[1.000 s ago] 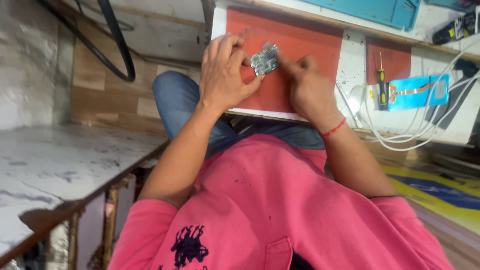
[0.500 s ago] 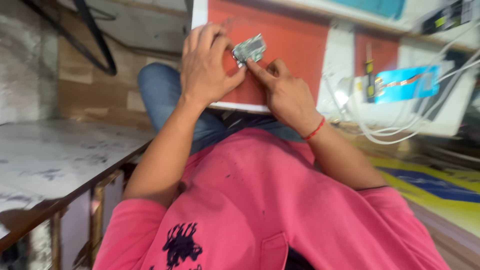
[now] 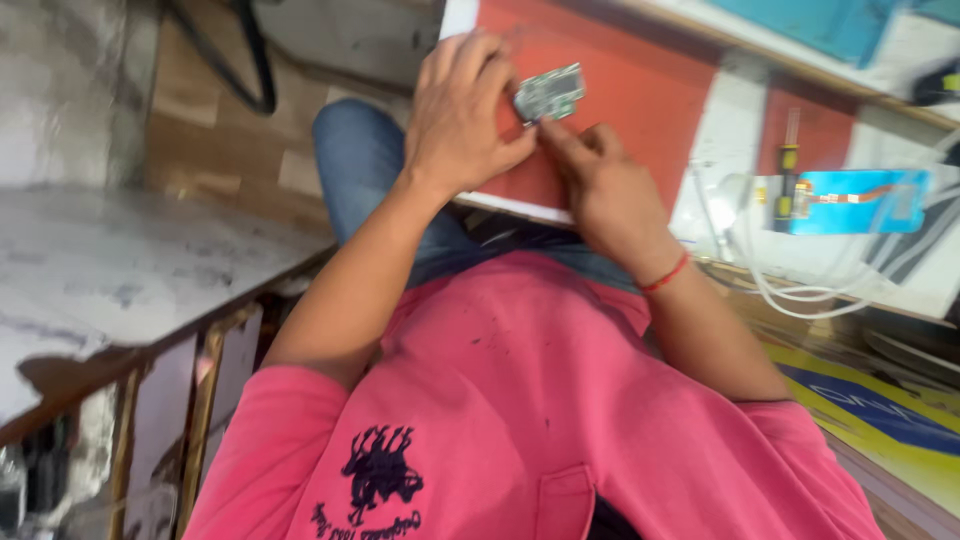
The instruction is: The person uses a small tool to scrape and clean the surface of a small circuit board placed on a red mat. They repeatedly scrape different areas of the board, flip it over, and continue scraping. The person also briefly handles a small bottle and a piece of foil.
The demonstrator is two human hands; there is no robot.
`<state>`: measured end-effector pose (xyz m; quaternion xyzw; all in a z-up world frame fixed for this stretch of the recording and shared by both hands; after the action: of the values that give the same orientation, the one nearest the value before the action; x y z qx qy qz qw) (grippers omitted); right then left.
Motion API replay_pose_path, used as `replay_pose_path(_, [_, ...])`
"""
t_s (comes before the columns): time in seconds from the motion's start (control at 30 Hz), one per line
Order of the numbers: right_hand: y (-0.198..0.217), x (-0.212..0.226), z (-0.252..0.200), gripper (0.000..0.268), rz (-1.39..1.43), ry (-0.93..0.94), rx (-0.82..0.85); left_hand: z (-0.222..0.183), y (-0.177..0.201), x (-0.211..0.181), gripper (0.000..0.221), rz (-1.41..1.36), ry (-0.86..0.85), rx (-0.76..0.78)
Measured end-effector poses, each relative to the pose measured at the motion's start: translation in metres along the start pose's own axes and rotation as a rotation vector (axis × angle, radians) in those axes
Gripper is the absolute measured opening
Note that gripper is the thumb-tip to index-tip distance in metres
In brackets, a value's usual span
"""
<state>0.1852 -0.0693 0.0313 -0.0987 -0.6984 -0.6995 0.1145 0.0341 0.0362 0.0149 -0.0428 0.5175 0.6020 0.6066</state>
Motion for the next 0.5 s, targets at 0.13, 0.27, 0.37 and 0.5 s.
replay_pose_path(0.13, [0.012, -0.017, 0.001, 0.043, -0.037, -0.177, -0.046, 0.006, 0.0, -0.009, 0.041, 0.005, 0.027, 0.017])
replay_pose_path(0.27, [0.016, 0.005, 0.006, 0.053, -0.071, -0.015, -0.009, 0.005, 0.008, -0.01, 0.042, 0.001, 0.02, -0.001])
replay_pose_path(0.37, [0.014, -0.003, 0.007, 0.045, -0.054, -0.14, -0.037, 0.004, 0.005, -0.002, 0.044, -0.004, 0.028, 0.013])
replay_pose_path(0.5, [0.005, -0.003, 0.008, 0.053, -0.031, 0.009, 0.029, 0.003, 0.003, -0.001, 0.05, 0.001, 0.031, 0.021])
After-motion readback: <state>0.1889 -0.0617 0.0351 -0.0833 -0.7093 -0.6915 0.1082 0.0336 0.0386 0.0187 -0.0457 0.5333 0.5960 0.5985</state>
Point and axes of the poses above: each hand's wrist, its own z-axis towards the middle knuckle, its own y-axis out of the back of the hand, x = y × z, the point moved 6 cm from there along z, towards the middle knuckle, and after that the axes turned 12 degrees about -z, right-handed, at the moved point
